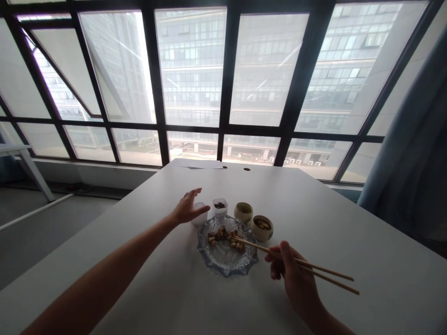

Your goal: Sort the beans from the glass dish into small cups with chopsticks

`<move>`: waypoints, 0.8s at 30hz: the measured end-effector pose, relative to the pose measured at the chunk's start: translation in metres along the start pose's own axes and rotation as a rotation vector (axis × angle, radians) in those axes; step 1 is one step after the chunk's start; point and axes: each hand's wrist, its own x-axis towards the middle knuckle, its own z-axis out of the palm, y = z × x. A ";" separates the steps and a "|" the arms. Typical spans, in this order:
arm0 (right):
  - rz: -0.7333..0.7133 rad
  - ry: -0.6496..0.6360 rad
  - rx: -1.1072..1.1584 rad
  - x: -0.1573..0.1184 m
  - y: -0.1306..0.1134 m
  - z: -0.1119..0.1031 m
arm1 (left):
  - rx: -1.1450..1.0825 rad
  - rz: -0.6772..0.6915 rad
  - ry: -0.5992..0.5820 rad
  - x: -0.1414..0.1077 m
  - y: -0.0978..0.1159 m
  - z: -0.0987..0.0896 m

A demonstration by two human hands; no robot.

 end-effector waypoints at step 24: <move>-0.162 0.219 -0.033 0.047 -0.014 -0.029 | 0.343 0.131 -0.557 0.089 0.106 0.090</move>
